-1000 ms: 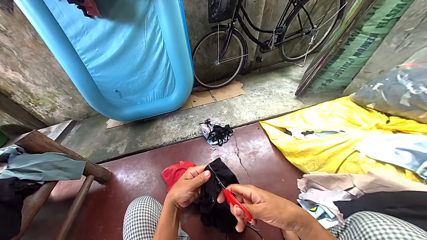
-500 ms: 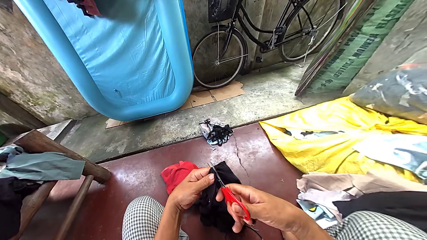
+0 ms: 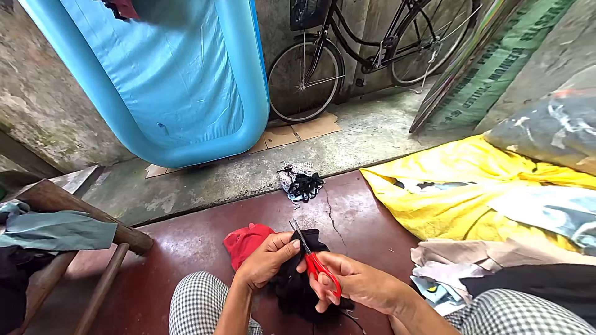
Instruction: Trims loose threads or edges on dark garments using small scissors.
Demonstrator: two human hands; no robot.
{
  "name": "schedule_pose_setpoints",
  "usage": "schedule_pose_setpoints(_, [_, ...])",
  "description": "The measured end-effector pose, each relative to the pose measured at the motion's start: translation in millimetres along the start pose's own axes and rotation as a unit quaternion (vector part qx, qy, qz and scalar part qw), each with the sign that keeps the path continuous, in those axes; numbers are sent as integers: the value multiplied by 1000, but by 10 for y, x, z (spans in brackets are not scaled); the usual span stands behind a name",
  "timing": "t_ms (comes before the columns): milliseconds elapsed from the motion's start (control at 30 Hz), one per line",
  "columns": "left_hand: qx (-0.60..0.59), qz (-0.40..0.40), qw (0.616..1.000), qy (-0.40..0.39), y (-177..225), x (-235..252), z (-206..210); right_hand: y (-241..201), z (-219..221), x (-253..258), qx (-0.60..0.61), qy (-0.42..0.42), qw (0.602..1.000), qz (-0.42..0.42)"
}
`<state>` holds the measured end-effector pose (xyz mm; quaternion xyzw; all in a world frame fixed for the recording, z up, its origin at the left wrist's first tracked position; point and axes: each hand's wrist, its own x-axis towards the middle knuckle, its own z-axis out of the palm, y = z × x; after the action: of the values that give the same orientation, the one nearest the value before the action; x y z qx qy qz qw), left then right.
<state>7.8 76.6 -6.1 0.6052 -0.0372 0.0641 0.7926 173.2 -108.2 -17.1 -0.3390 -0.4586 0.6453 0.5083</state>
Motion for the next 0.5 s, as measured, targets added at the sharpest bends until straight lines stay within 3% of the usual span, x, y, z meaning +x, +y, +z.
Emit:
schedule_pose_setpoints(167, [4, -8, 1000, 10, -49, 28, 13, 45, -77, 10, 20, -9, 1000, 3])
schedule_pose_setpoints(500, [20, -41, 995, 87, -6, 89, 57, -21, -84, 70, -13, 63, 998, 23])
